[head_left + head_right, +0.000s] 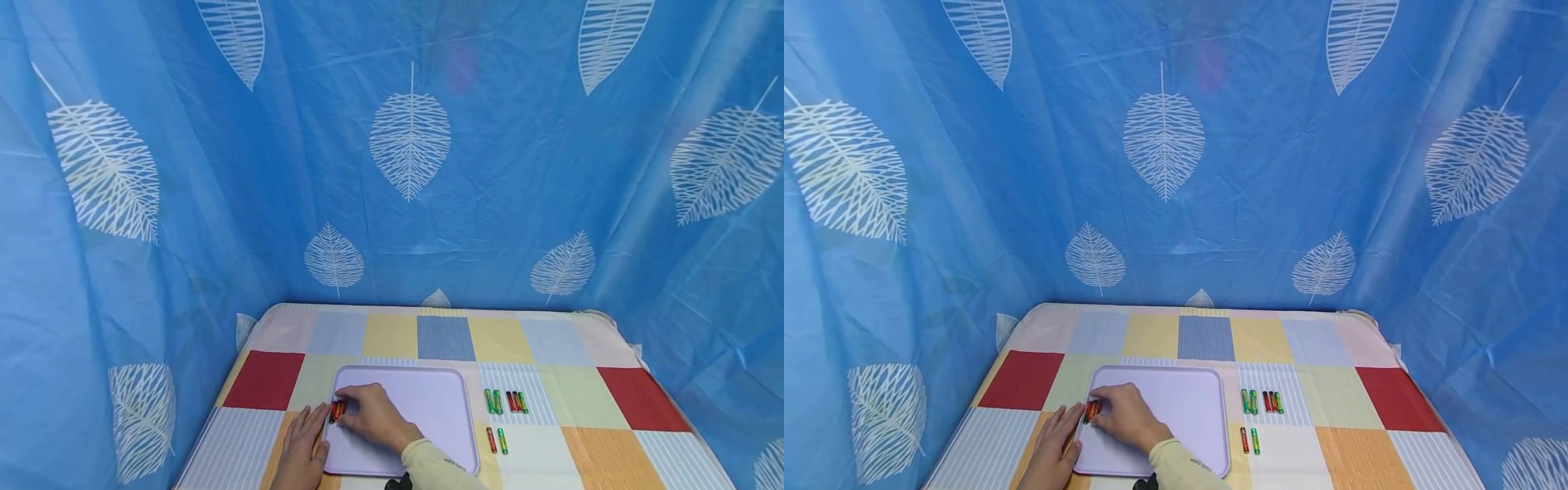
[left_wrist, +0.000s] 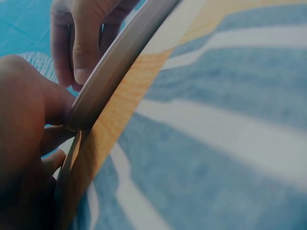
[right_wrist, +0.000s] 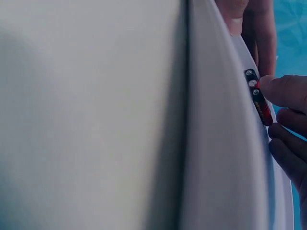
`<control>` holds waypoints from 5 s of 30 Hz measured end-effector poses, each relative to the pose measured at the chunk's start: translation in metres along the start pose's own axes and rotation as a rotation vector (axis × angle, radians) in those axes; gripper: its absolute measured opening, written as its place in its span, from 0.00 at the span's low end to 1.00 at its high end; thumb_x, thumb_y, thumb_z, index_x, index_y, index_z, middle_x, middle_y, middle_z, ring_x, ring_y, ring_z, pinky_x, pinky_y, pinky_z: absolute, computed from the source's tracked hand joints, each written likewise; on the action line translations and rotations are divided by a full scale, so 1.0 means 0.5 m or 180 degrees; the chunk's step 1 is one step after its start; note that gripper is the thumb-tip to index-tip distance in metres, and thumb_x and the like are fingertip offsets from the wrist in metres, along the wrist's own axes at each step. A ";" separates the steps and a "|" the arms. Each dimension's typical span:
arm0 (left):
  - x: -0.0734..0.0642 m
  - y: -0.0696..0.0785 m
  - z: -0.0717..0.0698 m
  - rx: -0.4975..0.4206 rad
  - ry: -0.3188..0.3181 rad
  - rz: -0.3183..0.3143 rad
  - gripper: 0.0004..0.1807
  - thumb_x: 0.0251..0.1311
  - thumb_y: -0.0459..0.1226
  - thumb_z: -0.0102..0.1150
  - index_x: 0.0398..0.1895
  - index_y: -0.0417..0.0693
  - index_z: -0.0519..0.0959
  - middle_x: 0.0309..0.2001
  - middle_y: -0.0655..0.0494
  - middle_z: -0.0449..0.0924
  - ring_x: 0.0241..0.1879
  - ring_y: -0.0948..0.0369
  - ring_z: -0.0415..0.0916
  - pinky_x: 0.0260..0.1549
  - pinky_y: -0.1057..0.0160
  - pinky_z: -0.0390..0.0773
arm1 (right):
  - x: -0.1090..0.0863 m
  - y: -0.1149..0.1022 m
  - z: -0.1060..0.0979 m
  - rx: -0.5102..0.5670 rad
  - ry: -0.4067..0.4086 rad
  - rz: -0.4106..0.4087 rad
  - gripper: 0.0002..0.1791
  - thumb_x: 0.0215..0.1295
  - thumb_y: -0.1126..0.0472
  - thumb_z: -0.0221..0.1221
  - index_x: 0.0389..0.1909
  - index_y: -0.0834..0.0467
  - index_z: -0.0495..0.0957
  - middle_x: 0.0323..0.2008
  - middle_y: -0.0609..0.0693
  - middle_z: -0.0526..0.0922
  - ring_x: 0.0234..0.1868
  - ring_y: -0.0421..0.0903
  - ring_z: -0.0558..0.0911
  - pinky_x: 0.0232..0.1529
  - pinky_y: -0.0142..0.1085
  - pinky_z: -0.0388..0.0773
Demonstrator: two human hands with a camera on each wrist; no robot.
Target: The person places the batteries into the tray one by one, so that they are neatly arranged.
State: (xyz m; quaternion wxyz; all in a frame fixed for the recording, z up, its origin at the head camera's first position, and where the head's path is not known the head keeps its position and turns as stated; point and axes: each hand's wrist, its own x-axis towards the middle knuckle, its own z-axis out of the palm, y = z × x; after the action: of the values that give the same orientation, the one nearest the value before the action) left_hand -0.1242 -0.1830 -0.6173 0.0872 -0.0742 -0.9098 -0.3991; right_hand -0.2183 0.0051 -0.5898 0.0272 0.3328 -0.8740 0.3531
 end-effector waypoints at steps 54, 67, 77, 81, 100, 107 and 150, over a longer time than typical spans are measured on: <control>0.012 -0.002 -0.004 -0.0108 -0.0280 -0.0371 0.36 0.64 0.25 0.61 0.78 0.34 0.72 0.78 0.35 0.72 0.81 0.31 0.54 0.80 0.27 0.46 | -0.245 0.139 -0.284 0.0618 -0.0313 0.0779 0.39 0.58 0.47 0.81 0.68 0.60 0.84 0.66 0.52 0.88 0.66 0.58 0.87 0.67 0.45 0.87; 0.014 0.005 -0.010 -0.0095 -0.0382 -0.0476 0.36 0.65 0.26 0.61 0.79 0.36 0.71 0.80 0.35 0.70 0.83 0.31 0.51 0.82 0.26 0.42 | -0.336 0.168 -0.339 0.0859 -0.0233 0.1003 0.38 0.58 0.51 0.81 0.67 0.62 0.84 0.66 0.58 0.87 0.66 0.62 0.87 0.63 0.46 0.88; 0.011 0.003 -0.007 -0.0019 -0.0160 -0.0209 0.36 0.62 0.24 0.61 0.77 0.34 0.73 0.77 0.35 0.74 0.80 0.30 0.56 0.78 0.27 0.49 | -0.391 0.194 -0.391 0.0554 -0.0346 0.1249 0.35 0.60 0.49 0.80 0.66 0.59 0.85 0.63 0.52 0.90 0.63 0.55 0.89 0.61 0.47 0.90; 0.011 0.003 -0.008 -0.0051 -0.0165 -0.0197 0.36 0.62 0.24 0.61 0.77 0.34 0.73 0.77 0.35 0.74 0.80 0.30 0.56 0.78 0.26 0.48 | -0.409 0.198 -0.399 0.0453 -0.0434 0.1339 0.36 0.58 0.48 0.81 0.65 0.57 0.86 0.62 0.50 0.90 0.63 0.52 0.89 0.61 0.46 0.90; 0.012 0.009 -0.007 -0.0090 -0.0304 -0.0431 0.36 0.65 0.25 0.60 0.79 0.36 0.72 0.79 0.36 0.71 0.82 0.31 0.53 0.81 0.25 0.43 | -0.437 0.207 -0.372 -0.0077 -0.0358 0.1609 0.29 0.58 0.53 0.81 0.62 0.46 0.89 0.60 0.49 0.91 0.58 0.42 0.84 0.57 0.28 0.86; 0.014 0.007 -0.008 -0.0089 -0.0333 -0.0445 0.36 0.65 0.25 0.61 0.79 0.36 0.71 0.79 0.36 0.71 0.82 0.31 0.52 0.81 0.25 0.42 | -0.435 0.205 -0.366 -0.0043 -0.0245 0.1670 0.26 0.59 0.55 0.81 0.60 0.46 0.90 0.59 0.50 0.91 0.57 0.48 0.85 0.60 0.48 0.90; 0.012 0.012 -0.009 -0.0047 -0.0285 -0.0404 0.36 0.64 0.26 0.62 0.78 0.35 0.72 0.79 0.37 0.72 0.82 0.32 0.54 0.81 0.27 0.46 | -0.294 0.168 -0.336 -0.0073 0.0051 0.0377 0.24 0.64 0.63 0.76 0.62 0.57 0.89 0.58 0.46 0.92 0.58 0.43 0.91 0.55 0.43 0.93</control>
State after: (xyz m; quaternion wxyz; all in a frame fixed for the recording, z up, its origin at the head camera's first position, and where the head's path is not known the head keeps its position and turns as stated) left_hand -0.1282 -0.1819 -0.6085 0.0205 -0.0348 -0.9127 -0.4067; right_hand -0.1860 0.2390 -0.5562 0.0171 0.2773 -0.8959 0.3467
